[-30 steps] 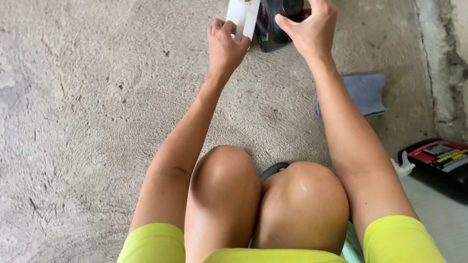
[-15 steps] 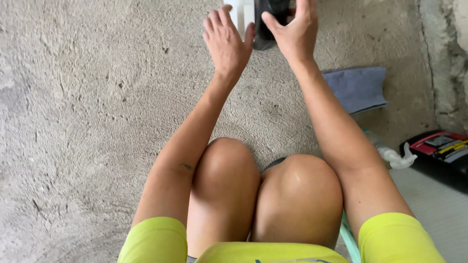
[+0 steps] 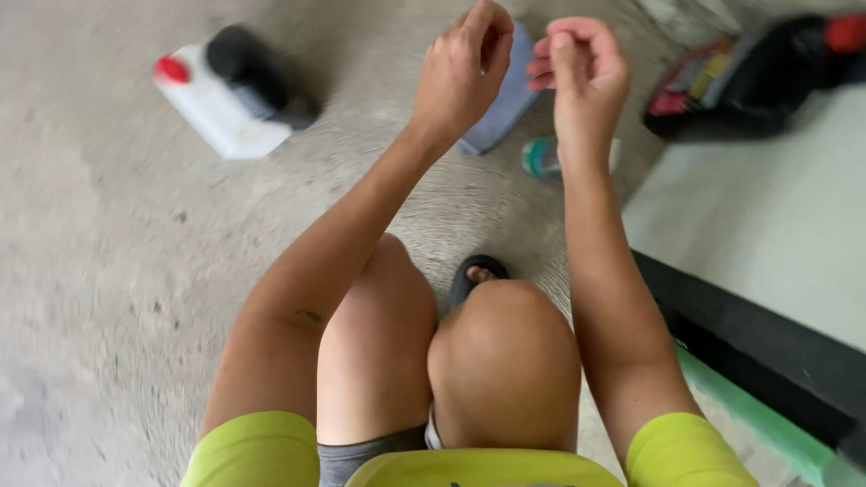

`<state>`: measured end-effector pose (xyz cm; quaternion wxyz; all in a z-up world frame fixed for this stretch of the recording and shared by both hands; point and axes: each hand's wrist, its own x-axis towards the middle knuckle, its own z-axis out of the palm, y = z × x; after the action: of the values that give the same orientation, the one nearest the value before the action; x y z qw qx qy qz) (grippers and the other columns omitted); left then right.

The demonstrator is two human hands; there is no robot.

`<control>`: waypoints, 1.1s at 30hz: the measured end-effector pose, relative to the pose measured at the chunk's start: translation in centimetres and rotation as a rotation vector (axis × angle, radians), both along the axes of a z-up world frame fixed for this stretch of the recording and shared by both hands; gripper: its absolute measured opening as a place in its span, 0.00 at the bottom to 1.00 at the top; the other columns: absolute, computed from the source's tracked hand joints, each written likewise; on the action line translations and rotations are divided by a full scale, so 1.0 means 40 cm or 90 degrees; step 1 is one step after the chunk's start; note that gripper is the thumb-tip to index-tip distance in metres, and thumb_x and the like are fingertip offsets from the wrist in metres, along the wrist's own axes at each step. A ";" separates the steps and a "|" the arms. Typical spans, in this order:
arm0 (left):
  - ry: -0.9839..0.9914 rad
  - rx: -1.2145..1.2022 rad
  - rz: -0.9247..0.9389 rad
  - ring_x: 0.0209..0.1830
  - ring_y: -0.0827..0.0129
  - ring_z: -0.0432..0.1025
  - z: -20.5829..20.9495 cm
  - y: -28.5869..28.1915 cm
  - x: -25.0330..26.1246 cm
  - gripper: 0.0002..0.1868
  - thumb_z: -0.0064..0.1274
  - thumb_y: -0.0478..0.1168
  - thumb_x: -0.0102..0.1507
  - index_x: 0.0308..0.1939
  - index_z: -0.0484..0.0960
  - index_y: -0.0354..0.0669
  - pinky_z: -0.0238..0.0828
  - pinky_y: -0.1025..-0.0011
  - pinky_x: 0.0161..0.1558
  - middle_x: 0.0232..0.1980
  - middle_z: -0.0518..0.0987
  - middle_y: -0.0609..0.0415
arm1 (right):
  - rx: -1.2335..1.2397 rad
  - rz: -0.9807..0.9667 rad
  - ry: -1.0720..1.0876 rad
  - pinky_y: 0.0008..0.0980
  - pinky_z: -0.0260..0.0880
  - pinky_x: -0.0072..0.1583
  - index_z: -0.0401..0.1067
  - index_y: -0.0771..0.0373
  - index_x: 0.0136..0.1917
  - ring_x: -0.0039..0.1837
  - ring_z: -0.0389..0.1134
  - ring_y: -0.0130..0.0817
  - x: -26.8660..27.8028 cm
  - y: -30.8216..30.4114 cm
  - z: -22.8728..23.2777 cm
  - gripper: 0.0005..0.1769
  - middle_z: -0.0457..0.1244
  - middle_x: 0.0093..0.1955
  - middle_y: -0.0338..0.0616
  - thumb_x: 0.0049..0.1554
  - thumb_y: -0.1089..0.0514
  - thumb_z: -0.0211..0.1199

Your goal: Cleaning and wiping down several plastic liquid containers with a spray and a cloth.

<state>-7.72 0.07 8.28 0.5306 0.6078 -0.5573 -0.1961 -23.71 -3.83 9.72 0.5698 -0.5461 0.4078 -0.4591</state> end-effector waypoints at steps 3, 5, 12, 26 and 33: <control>0.031 -0.018 -0.114 0.30 0.61 0.78 0.000 -0.104 -0.176 0.05 0.56 0.33 0.65 0.41 0.75 0.41 0.75 0.62 0.35 0.35 0.82 0.52 | -0.031 -0.164 0.038 0.27 0.76 0.44 0.72 0.66 0.55 0.44 0.72 0.28 -0.204 -0.029 -0.003 0.05 0.69 0.47 0.43 0.70 0.62 0.58; 0.057 -0.022 -0.189 0.31 0.61 0.78 -0.007 -0.154 -0.297 0.05 0.57 0.33 0.64 0.41 0.75 0.41 0.75 0.62 0.35 0.35 0.82 0.52 | -0.031 -0.234 0.061 0.27 0.75 0.44 0.72 0.66 0.55 0.44 0.72 0.28 -0.291 -0.027 -0.027 0.05 0.69 0.46 0.43 0.70 0.62 0.58; -0.023 0.030 -0.376 0.35 0.58 0.80 -0.155 -0.270 -0.613 0.07 0.60 0.39 0.63 0.41 0.79 0.43 0.77 0.59 0.38 0.35 0.83 0.52 | -0.045 -0.560 0.077 0.27 0.70 0.35 0.58 0.60 0.69 0.38 0.69 0.24 -0.474 -0.045 -0.153 0.21 0.65 0.42 0.39 0.65 0.61 0.60; -0.141 0.002 -0.252 0.61 0.45 0.63 -0.215 -0.328 -0.737 0.25 0.66 0.43 0.57 0.57 0.78 0.49 0.69 0.50 0.57 0.57 0.73 0.44 | 0.008 -0.603 0.187 0.31 0.73 0.54 0.74 0.59 0.66 0.51 0.69 0.29 -0.548 -0.115 -0.289 0.16 0.67 0.51 0.41 0.66 0.57 0.59; -0.022 -0.023 -0.245 0.60 0.45 0.64 -0.211 -0.316 -0.693 0.21 0.66 0.39 0.58 0.53 0.79 0.44 0.70 0.52 0.59 0.54 0.76 0.45 | -0.110 -0.547 0.152 0.37 0.66 0.69 0.76 0.60 0.59 0.72 0.58 0.36 -0.534 -0.105 -0.279 0.12 0.54 0.70 0.42 0.67 0.53 0.59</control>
<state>-35.45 -12.59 -0.17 0.4846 0.4834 -0.6758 -0.2735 -45.06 -8.01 -1.45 0.2290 -0.4217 0.6204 -0.6203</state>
